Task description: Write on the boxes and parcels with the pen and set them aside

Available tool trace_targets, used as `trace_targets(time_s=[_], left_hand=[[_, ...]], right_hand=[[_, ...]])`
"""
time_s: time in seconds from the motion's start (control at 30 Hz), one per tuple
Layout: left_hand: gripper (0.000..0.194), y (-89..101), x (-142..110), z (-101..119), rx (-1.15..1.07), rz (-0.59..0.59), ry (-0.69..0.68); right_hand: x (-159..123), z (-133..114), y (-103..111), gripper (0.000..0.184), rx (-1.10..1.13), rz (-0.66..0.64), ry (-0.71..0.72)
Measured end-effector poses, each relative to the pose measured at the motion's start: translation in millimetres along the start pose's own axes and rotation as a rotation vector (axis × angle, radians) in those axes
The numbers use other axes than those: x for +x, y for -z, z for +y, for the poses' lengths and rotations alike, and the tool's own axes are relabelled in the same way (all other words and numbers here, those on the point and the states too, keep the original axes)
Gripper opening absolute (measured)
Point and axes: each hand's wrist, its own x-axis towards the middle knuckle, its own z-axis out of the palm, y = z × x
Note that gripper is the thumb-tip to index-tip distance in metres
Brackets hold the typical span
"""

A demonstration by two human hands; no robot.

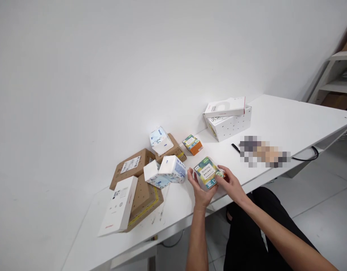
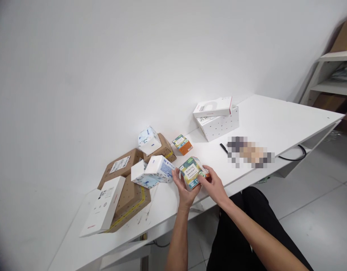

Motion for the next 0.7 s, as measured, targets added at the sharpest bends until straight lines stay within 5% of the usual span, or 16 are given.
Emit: trace_targets(time_s=[0.17,0.37,0.7], left_hand=[[0.129,0.0,4,-1,-0.082,-0.054,0.007],[0.123,1.1,3,-4,-0.184,-0.11,0.013],[0.112,-2.0,1,1,-0.28,-0.096,0.019]], right_hand=[[1,-2,3,0.052,0.272,-0.06,-0.148],[-1,-7,4,0.05,0.305,-0.107,-0.159],[-5,-8,10,0.051,-0.274,-0.026,0.172]])
